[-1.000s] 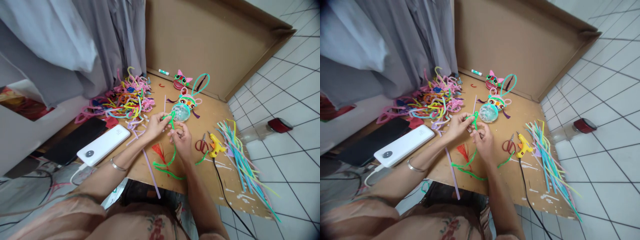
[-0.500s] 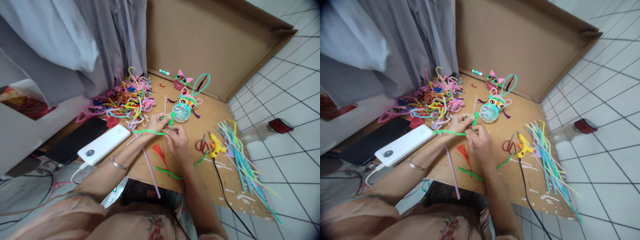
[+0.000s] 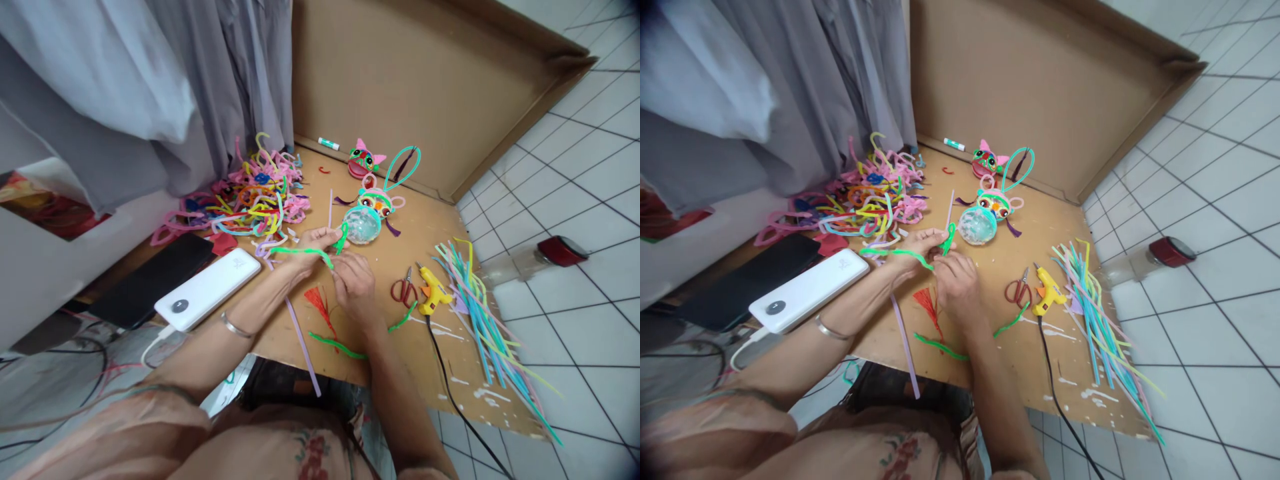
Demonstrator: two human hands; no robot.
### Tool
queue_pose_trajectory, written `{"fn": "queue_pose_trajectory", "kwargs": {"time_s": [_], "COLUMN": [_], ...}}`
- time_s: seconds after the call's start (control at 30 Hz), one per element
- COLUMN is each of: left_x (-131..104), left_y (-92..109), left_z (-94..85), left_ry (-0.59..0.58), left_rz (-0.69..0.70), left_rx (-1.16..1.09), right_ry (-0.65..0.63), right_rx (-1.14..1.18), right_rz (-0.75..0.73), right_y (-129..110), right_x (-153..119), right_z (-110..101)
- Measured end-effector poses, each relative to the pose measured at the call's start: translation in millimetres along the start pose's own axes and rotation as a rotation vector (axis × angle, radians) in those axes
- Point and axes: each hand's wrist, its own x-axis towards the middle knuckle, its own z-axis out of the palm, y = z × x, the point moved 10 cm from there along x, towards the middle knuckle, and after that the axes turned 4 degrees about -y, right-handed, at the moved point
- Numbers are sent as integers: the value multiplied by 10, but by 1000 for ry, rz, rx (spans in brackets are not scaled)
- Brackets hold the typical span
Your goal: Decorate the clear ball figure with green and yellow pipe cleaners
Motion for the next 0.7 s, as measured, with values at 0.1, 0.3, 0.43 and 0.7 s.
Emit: {"fn": "queue_pose_trajectory", "kwargs": {"time_s": [0.1, 0.3, 0.43, 0.7], "left_x": [-14, -63, -73, -125], "left_y": [3, 54, 14, -124], "left_z": [27, 124, 185, 365], "left_ry": [-3, -32, -101, -321], "left_rz": [5, 4, -23, -119], "left_rx": [32, 112, 165, 192], "right_ry": [7, 50, 128, 372], "right_rx": [34, 179, 273, 506], "right_rz": [-17, 61, 226, 522], "right_y": [-10, 32, 191, 685], "right_x": [-3, -1, -9, -181], "right_z": [-6, -88, -206, -318]}}
